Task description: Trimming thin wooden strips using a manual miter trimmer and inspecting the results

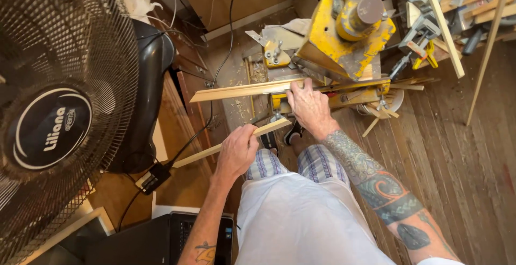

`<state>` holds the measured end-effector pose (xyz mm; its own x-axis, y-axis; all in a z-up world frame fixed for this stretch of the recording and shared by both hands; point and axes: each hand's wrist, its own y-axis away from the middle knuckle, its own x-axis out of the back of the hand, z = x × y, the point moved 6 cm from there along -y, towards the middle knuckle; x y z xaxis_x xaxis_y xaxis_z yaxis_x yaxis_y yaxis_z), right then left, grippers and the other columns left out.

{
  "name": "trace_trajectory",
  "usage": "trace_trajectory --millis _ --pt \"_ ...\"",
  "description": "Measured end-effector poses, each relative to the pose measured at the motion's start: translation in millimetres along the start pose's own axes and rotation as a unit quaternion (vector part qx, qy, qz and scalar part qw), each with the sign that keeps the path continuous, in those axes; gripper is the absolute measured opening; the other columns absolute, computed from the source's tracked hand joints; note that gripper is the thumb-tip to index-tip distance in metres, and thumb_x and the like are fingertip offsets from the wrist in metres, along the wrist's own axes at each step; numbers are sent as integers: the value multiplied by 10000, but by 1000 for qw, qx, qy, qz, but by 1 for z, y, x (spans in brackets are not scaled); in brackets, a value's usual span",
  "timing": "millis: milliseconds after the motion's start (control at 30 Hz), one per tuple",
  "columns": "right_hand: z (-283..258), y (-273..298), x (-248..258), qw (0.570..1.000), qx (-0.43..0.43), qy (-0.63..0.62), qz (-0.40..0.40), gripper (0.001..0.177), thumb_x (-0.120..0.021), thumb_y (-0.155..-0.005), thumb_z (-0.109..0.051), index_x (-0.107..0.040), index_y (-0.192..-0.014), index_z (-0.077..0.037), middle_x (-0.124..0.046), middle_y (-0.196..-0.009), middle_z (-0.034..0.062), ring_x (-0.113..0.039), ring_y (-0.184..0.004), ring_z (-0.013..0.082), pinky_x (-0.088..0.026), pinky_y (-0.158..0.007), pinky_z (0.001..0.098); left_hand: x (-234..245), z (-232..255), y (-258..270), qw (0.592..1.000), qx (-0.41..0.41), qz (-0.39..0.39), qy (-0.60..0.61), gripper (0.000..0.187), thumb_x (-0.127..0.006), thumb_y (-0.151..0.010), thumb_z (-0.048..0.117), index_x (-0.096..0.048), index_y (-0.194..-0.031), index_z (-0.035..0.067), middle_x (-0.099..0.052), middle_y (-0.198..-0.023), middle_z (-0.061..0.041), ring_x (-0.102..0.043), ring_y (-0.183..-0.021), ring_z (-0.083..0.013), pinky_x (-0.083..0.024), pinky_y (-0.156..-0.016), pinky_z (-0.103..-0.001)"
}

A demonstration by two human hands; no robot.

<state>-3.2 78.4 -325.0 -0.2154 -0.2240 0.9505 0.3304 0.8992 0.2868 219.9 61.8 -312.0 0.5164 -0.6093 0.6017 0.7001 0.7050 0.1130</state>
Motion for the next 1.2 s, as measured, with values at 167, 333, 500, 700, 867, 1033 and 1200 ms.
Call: trace_trajectory --millis 167,333,500,700,867,1033,1200 --pt "16 -20 -42 997 58 52 -13 174 -552 -998 -188 -655 -1078 -73 -582 -1180 155 -771 -747 358 -643 -663 494 -14 -21 6 1000 4 8 -24 203 -436 -1018 160 -628 -1062 114 -601 -789 -104 -632 -794 -290 -521 -763 -399" --pt "16 -26 -36 996 70 62 3 165 -575 -948 -227 -611 -1046 -99 -598 -1082 100 -762 -727 376 -631 -645 517 -17 -19 -2 993 -72 34 -90 171 -485 -1004 168 -608 -1116 132 -544 -819 -65 -633 -826 -288 -513 -768 -405" --pt "16 -30 -17 998 63 12 -5 258 -512 -939 -302 -582 -1031 -71 -578 -1088 127 -748 -730 440 -608 -657 560 -24 -19 -7 984 -105 59 -130 144 -519 -988 180 -603 -1102 154 -501 -820 -32 -607 -817 -255 -507 -761 -380" --pt "20 -27 -14 995 93 -13 -14 197 -528 -1012 -262 -670 -1032 -127 -618 -1084 87 -762 -813 415 -620 -723 520 -19 -4 -17 981 -109 43 -157 198 -470 -1014 217 -613 -1142 167 -485 -862 -26 -569 -812 -235 -483 -760 -364" --pt "25 -20 -1 989 113 -93 -8 172 -555 -1038 -270 -684 -1102 -177 -678 -1109 55 -752 -873 419 -616 -746 540 -14 14 -30 975 -119 20 -184 218 -444 -1022 218 -613 -1145 157 -481 -941 -44 -543 -823 -243 -461 -761 -368" --pt "20 14 62 934 98 -338 -54 172 -680 -999 -237 -788 -1072 -125 -753 -984 90 -737 -874 286 -584 -737 414 -14 25 -46 971 -157 14 -179 279 -488 -1030 230 -579 -1276 135 -495 -951 -36 -578 -844 -240 -468 -779 -367" --pt "30 22 58 861 56 -497 -96 183 -705 -961 -182 -795 -1116 -149 -777 -1048 118 -664 -903 199 -531 -796 318 5 59 -66 964 -178 -29 -197 387 -491 -1055 146 -496 -1442 145 -519 -1015 -58 -584 -874 -246 -471 -827 -377"
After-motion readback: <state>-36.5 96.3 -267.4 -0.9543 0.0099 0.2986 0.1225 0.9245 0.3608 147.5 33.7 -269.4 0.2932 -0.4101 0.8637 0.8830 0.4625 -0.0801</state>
